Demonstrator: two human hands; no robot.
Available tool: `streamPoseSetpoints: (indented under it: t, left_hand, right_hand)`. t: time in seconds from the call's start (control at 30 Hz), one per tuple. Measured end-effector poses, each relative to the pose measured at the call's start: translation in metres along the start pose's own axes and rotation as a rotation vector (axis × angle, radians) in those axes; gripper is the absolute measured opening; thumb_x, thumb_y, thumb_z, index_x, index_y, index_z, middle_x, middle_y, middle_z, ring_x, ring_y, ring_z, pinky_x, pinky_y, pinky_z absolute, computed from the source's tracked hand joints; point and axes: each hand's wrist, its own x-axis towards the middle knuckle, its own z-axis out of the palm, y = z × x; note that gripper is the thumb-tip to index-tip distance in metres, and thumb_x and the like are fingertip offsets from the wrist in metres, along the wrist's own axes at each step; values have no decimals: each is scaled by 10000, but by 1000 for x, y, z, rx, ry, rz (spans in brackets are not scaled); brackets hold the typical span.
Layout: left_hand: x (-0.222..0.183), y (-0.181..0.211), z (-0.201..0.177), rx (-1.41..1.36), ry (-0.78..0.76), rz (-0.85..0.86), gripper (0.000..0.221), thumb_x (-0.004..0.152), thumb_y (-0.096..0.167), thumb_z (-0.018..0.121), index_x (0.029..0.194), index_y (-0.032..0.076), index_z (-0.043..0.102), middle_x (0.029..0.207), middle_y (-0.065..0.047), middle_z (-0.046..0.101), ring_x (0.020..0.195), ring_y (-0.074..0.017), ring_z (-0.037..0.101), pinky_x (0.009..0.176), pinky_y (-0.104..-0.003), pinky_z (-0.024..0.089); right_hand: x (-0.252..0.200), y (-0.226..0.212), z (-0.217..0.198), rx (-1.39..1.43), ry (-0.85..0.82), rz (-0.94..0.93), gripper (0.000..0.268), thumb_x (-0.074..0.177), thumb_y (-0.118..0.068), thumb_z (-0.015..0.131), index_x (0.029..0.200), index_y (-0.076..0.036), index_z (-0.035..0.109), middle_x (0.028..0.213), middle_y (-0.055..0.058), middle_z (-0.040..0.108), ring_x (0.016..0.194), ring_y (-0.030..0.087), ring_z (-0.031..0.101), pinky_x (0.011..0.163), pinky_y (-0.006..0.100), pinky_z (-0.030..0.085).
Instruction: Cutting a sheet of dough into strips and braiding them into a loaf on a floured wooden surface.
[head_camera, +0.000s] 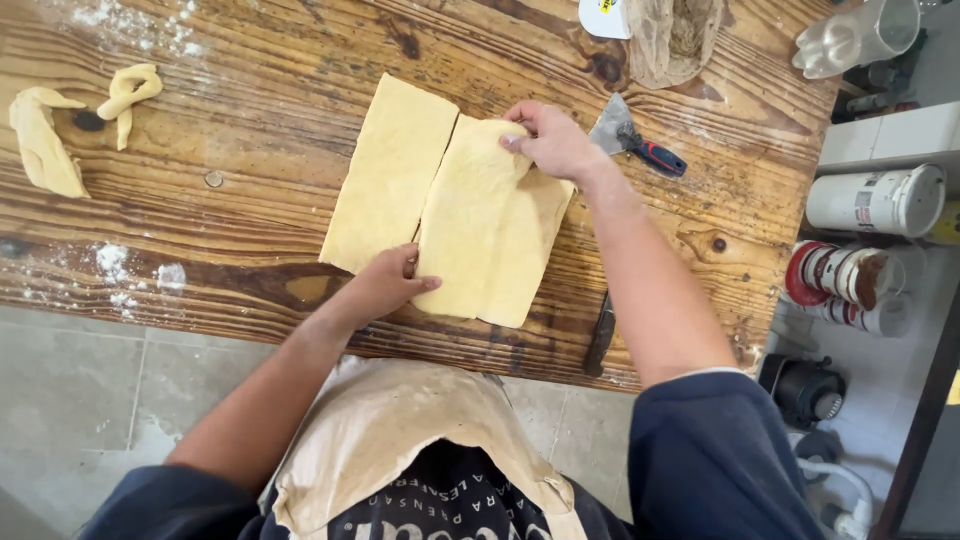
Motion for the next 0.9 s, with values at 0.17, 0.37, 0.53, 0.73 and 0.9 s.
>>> streamPoseSetpoints:
  t: [0.17,0.37,0.53,0.73,0.9]
  left_hand:
    - [-3,-2,14,26,155,-52,387,978,263,684,1189,90,410,984,-61,506,760,-181,501,698,-345,413]
    - [-9,-9,36,25,386,62,622,925,170,707,1482,58,454,1229,-123,623,1104,-274,601,997,-373,451]
    - [-1,-40,60,204,558,411,773,926,129,706,1577,10,305,1434,-195,392,1380,-392,347,1200,-519,261]
    - [-2,-40,62,330,521,409,750,957,209,641,1598,57,281,1611,-178,350,1427,-387,319,1195,-539,206]
    - [0,-24,58,300,452,552,694,1013,151,587,1591,1,235,1674,-187,219,1564,-351,187,1245,-505,235]
  right_hand:
    - [19,14,1,81,41,-40,168,990,-176,676,1152,-151,639,1073,-7,731,988,125,664,979,305,491]
    - [37,30,3,-32,119,-151,202,949,-154,747,1137,-185,681,953,-55,690,861,89,613,883,275,494]
    - [22,18,7,-112,97,-185,354,1004,-157,627,1356,-155,602,1271,58,664,1124,175,647,1074,349,514]
    - [25,15,23,-212,60,-261,396,1030,-251,597,1413,-154,576,1316,68,596,1252,223,548,1158,449,380]
    - [50,15,37,-184,205,-274,191,930,-221,766,1117,-187,747,1084,3,668,1056,178,622,1042,391,450]
